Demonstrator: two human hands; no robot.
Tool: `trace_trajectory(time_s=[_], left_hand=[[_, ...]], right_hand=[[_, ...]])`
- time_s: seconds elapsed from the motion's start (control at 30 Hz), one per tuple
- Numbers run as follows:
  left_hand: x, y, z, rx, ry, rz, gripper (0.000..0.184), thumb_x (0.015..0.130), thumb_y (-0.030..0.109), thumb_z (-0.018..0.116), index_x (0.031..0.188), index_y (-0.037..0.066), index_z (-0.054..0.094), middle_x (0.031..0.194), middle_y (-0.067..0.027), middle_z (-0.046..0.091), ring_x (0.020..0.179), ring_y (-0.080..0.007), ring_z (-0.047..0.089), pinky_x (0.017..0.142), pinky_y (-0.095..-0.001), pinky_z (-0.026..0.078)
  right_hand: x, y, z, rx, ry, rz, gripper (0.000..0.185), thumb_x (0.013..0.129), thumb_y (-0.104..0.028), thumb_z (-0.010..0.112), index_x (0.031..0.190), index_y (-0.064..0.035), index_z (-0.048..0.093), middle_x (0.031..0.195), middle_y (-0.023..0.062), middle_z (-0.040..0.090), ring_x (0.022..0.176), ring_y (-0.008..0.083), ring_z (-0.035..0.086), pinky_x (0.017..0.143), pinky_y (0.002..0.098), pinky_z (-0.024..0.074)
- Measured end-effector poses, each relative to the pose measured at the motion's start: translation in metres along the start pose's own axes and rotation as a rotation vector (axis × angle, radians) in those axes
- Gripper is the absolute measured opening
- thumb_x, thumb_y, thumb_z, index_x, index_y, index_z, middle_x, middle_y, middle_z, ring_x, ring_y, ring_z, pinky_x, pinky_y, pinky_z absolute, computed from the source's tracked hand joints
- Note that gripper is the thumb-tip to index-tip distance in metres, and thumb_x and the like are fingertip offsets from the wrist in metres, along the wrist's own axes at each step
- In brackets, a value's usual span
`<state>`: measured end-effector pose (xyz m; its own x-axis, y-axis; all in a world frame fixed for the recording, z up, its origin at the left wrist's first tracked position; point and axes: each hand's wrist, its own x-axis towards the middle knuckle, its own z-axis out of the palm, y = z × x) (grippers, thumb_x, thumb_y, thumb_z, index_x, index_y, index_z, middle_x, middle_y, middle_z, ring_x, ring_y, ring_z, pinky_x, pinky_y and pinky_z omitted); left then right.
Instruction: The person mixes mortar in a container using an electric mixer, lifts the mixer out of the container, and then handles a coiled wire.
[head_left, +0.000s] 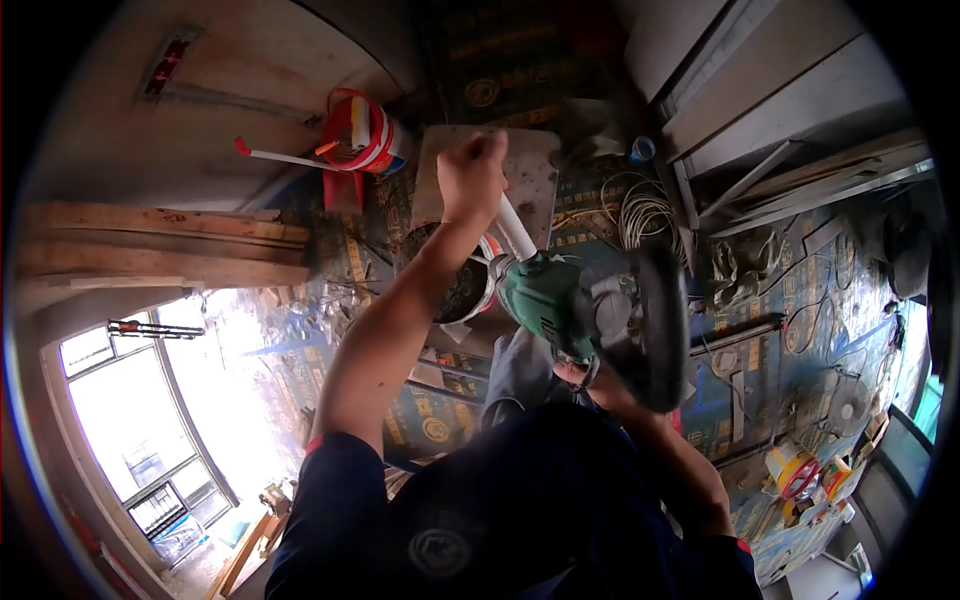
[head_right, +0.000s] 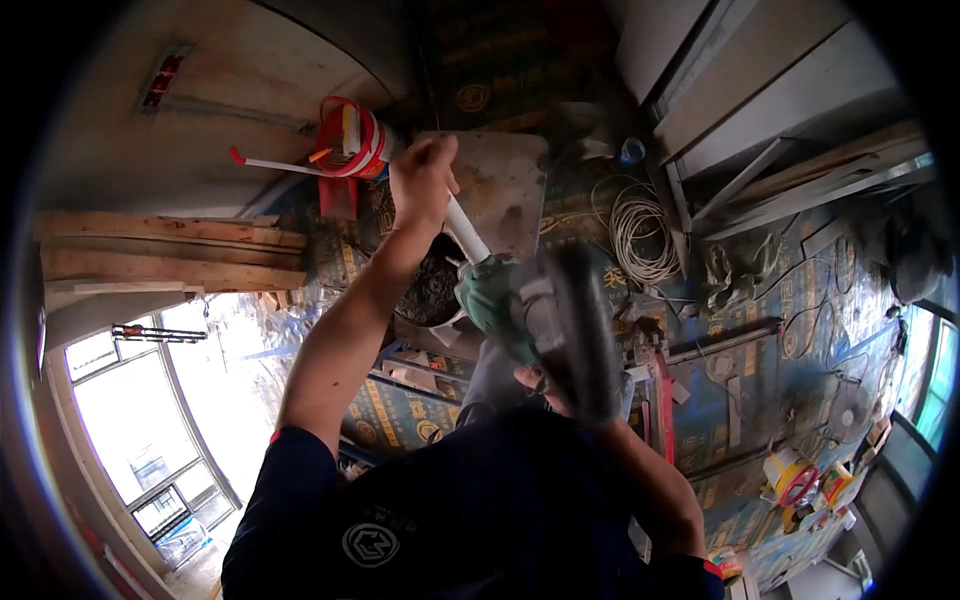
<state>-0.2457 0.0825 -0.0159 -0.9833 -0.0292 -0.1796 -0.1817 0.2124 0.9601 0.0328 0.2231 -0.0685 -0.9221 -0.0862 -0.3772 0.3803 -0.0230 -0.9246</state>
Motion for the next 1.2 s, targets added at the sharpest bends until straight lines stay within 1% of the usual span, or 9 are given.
trace_trajectory(time_s=[0.13, 0.2, 0.23, 0.4, 0.47, 0.5, 0.63, 0.7, 1.2], left_hand=[[-0.020, 0.002, -0.004, -0.264, 0.056, -0.105, 0.031, 0.088, 0.025, 0.065, 0.064, 0.010, 0.052, 0.053, -0.0037, 0.049, 0.047, -0.0157, 0.048, 0.051, -0.0298, 0.036], [-0.034, 0.004, -0.014, -0.271, 0.088, -0.183, 0.029, 0.088, 0.022, 0.064, 0.066, 0.011, 0.050, 0.056, -0.0038, 0.048, 0.051, -0.0160, 0.048, 0.055, -0.0303, 0.038], [-0.041, 0.007, -0.019, -0.404, 0.130, -0.283, 0.029, 0.088, 0.021, 0.063, 0.066, 0.012, 0.048, 0.055, -0.0026, 0.044, 0.051, -0.0156, 0.045, 0.057, -0.0308, 0.038], [-0.097, -0.027, -0.107, -0.876, -0.099, -0.310, 0.034, 0.091, 0.024, 0.058, 0.062, 0.018, 0.042, 0.056, 0.0010, 0.035, 0.051, -0.0157, 0.038, 0.058, -0.0332, 0.039], [-0.138, -0.027, -0.123, -0.804, 0.280, -0.367, 0.040, 0.093, 0.025, 0.055, 0.060, 0.019, 0.032, 0.055, 0.0031, 0.029, 0.049, -0.0133, 0.029, 0.053, -0.0319, 0.032], [-0.154, -0.013, -0.114, -0.686, 0.521, -0.392, 0.040, 0.093, 0.025, 0.054, 0.061, 0.020, 0.032, 0.055, 0.0043, 0.027, 0.049, -0.0120, 0.028, 0.052, -0.0308, 0.030], [-0.227, -0.086, -0.180, -1.012, 0.178, -0.320, 0.029, 0.094, 0.026, 0.052, 0.067, 0.020, 0.045, 0.054, 0.0070, 0.028, 0.050, -0.0088, 0.031, 0.052, -0.0266, 0.033], [-0.254, -0.110, -0.180, -0.883, 0.695, -0.495, 0.030, 0.094, 0.027, 0.049, 0.065, 0.019, 0.045, 0.053, 0.0069, 0.028, 0.048, -0.0090, 0.033, 0.050, -0.0252, 0.034], [-0.403, -0.303, -0.110, -1.745, 0.975, -0.613, 0.034, 0.090, 0.021, 0.051, 0.061, 0.019, 0.034, 0.051, 0.0054, 0.027, 0.045, -0.0131, 0.025, 0.047, -0.0284, 0.030]], right_hand=[[-0.014, -0.051, -0.012, -0.140, 0.009, -0.119, 0.031, 0.090, -0.016, 0.070, 0.118, -0.0073, 0.059, 0.109, -0.0001, 0.060, 0.095, 0.0126, 0.056, 0.087, 0.0287, 0.0463], [-0.023, -0.033, -0.022, 0.970, -0.243, 0.126, 0.045, 0.089, -0.016, 0.071, 0.128, -0.0077, 0.053, 0.124, 0.0061, 0.055, 0.108, 0.0191, 0.057, 0.098, 0.0340, 0.0473], [-0.020, 0.020, -0.028, 0.305, -0.316, 0.079, 0.054, 0.090, -0.026, 0.070, 0.135, -0.0082, 0.047, 0.137, 0.0114, 0.046, 0.120, 0.0248, 0.052, 0.106, 0.0429, 0.0441], [-0.010, 0.068, -0.017, 0.419, -0.212, 0.158, 0.029, 0.084, -0.017, 0.065, 0.108, 0.0002, 0.061, 0.094, 0.0174, 0.067, 0.085, 0.0318, 0.069, 0.081, 0.0362, 0.0545], [-0.006, -0.023, -0.025, -0.722, -0.557, 0.218, 0.072, 0.082, -0.042, 0.067, 0.144, -0.0168, 0.039, 0.132, 0.0171, 0.054, 0.125, 0.0384, 0.050, 0.108, 0.0531, 0.0341], [-0.020, -0.011, -0.014, -0.925, -0.219, -0.316, 0.038, 0.078, -0.025, 0.068, 0.110, -0.0055, 0.061, 0.101, 0.0180, 0.067, 0.094, 0.0381, 0.066, 0.084, 0.0491, 0.0523], [-0.022, -0.032, -0.008, -0.779, -0.528, 0.049, 0.044, 0.078, -0.026, 0.068, 0.117, -0.0090, 0.058, 0.102, 0.0174, 0.067, 0.096, 0.0391, 0.066, 0.083, 0.0493, 0.0527], [-0.019, -0.011, -0.004, -0.843, -0.610, 0.046, 0.045, 0.077, -0.026, 0.068, 0.118, -0.0104, 0.058, 0.103, 0.0166, 0.067, 0.096, 0.0387, 0.066, 0.082, 0.0490, 0.0530], [0.003, 0.078, -0.005, -1.371, -0.645, -0.310, 0.021, 0.082, -0.017, 0.055, 0.101, -0.0076, 0.059, 0.097, 0.0146, 0.065, 0.090, 0.0364, 0.065, 0.078, 0.0482, 0.0503]])
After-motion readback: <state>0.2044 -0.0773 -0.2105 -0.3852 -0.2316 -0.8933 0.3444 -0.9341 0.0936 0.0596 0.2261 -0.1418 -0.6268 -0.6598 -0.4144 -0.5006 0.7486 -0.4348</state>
